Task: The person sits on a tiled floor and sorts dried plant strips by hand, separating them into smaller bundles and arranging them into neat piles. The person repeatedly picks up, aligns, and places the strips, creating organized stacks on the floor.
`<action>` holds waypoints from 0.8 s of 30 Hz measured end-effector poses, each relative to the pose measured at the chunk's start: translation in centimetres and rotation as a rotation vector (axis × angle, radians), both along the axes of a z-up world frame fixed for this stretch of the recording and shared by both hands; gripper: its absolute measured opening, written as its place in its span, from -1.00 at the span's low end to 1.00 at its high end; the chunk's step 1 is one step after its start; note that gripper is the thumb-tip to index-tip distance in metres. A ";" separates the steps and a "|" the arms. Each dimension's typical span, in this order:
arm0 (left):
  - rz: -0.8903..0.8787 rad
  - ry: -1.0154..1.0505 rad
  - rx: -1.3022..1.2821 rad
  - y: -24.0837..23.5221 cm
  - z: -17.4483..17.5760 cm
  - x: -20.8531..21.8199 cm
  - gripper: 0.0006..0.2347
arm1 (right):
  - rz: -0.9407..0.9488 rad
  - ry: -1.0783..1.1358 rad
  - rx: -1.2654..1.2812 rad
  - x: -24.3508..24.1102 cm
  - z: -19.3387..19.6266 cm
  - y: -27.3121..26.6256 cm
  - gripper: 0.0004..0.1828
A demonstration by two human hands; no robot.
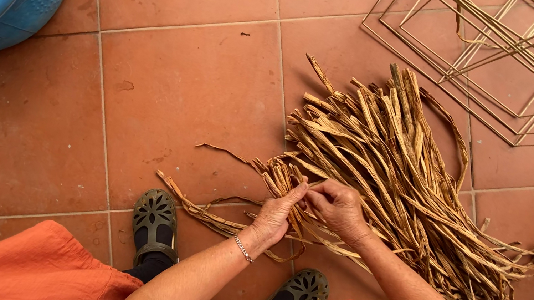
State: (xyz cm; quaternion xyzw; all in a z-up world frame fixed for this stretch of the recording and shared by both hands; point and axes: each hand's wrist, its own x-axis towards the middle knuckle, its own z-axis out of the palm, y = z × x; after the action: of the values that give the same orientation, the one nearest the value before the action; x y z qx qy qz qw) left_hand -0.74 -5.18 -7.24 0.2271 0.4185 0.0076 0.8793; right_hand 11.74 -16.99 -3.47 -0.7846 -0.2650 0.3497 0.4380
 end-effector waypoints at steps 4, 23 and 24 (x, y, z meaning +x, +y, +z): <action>-0.041 0.108 0.023 0.5 0.8 0.3 -0.73 | 0.039 0.171 0.026 0.3 -0.6 -1.1 -0.80; -0.215 -0.445 0.245 11.8 16.9 2.4 -0.76 | 0.151 -0.927 -0.774 9.6 -6.0 -13.9 0.21; -0.174 -0.434 0.263 13.7 19.1 2.3 -0.81 | 0.160 -0.930 -0.782 9.9 -6.1 -14.2 0.20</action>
State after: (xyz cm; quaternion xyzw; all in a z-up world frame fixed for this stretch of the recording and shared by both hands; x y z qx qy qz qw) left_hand 1.53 8.55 11.86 0.3675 0.1943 0.0350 0.9088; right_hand 21.61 -31.14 -9.61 -0.9353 -0.3387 0.0739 -0.0715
